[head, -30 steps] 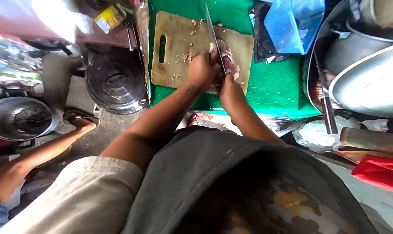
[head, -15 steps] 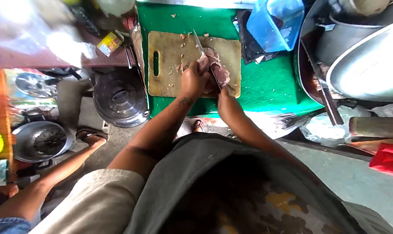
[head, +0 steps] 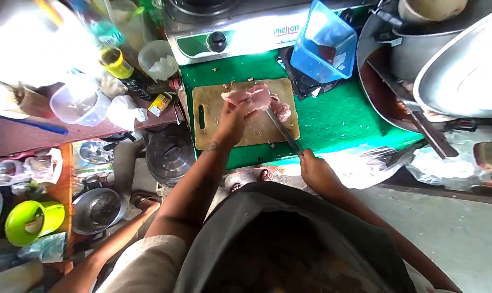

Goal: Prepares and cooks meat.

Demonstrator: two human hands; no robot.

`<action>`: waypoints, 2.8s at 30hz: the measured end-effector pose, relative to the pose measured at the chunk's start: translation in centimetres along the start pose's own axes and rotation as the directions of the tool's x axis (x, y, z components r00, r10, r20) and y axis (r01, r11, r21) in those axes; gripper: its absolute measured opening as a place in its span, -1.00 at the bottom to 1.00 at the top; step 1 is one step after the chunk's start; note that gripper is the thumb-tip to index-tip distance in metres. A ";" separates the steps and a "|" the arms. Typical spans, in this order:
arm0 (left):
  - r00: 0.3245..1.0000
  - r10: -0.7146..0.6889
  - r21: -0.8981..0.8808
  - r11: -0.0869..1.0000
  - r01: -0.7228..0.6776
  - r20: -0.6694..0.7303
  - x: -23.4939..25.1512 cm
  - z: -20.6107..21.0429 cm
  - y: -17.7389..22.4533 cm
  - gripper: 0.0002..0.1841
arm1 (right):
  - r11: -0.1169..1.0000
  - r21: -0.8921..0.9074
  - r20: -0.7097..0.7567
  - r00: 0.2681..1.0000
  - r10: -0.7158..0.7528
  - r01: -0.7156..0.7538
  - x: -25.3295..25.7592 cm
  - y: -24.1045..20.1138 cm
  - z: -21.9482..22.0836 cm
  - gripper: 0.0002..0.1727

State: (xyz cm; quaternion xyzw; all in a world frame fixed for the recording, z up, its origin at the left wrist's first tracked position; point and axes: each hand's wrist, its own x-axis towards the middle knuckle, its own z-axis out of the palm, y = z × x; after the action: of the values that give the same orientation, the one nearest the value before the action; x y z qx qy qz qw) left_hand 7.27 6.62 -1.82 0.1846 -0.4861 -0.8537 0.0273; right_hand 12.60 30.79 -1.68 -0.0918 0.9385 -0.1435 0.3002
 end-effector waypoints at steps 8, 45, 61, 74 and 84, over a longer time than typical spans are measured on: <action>0.967 0.151 0.292 0.933 -0.208 0.208 0.0 -2.3 -4.6 -0.54 | 0.997 0.034 -0.057 0.995 0.077 -0.075 1.1 0.7 0.2 -0.62; 0.720 0.288 0.704 0.177 -0.687 0.631 1.7 -6.2 -6.1 -0.80 | 0.995 0.096 -0.121 0.992 -0.030 0.042 5.6 -8.2 2.7 -0.60; 0.755 0.401 0.803 0.076 -0.591 0.518 1.2 -5.6 -4.0 -0.44 | 0.990 0.078 -0.265 0.960 -0.093 0.118 -3.8 -1.7 1.3 -0.59; 0.667 0.376 0.676 0.130 -0.725 0.643 1.2 -3.0 -6.3 -0.79 | 0.996 0.075 -0.031 0.999 -0.038 0.041 2.7 -4.7 -0.6 -0.65; 0.755 0.402 0.769 0.167 -0.617 0.519 0.9 -2.4 -5.7 -0.81 | 0.996 0.029 0.015 0.996 -0.083 0.082 4.6 -4.3 0.6 -0.57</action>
State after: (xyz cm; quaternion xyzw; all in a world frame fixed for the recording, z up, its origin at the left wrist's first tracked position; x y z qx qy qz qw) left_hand 8.01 7.41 -7.96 -0.0921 -0.9033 -0.3880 0.1584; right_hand 9.65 25.45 -3.20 -0.1274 0.9294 -0.1684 0.3027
